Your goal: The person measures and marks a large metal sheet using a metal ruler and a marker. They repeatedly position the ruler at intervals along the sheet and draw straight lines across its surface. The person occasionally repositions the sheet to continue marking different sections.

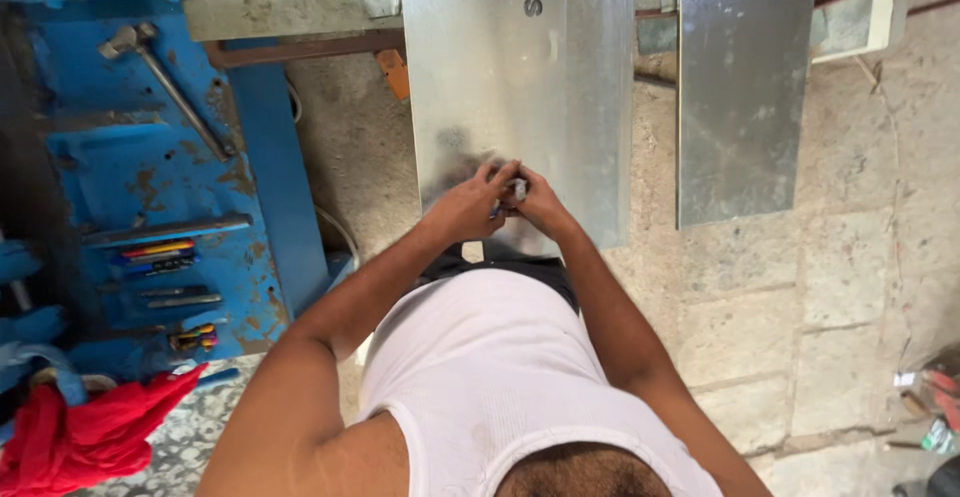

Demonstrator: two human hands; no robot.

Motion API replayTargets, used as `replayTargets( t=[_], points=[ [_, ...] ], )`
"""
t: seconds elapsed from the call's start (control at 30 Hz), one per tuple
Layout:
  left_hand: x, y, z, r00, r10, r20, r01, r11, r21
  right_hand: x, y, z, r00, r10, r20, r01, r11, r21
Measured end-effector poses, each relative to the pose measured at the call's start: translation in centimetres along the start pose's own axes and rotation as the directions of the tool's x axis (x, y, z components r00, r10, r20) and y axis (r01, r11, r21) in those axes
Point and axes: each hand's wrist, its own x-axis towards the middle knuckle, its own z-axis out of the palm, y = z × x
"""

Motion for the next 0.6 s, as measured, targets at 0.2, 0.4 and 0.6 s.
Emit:
replayTargets(
  t=[0.2, 0.4, 0.6],
  points=[
    [-1.3, -9.2, -1.8, 0.968, -0.233, 0.095, 0.220, 0.967, 0.130, 0.2, 1.8, -5.1, 0.979, 0.021, -0.201, -0.026, 0.999, -0.020],
    [-3.5, -18.0, -5.5, 0.939, -0.300, -0.169, 0.332, 0.917, 0.221, 6.1, 5.0, -12.8, 0.898, -0.099, -0.428, 0.260, 0.905, 0.337],
    [-1.1, -18.4, -3.9, 0.931, -0.217, -0.294, 0.307, 0.901, 0.308, 11.1, 5.7, -11.0, 0.540, -0.502, -0.675, 0.361, 0.863, -0.353]
  ],
)
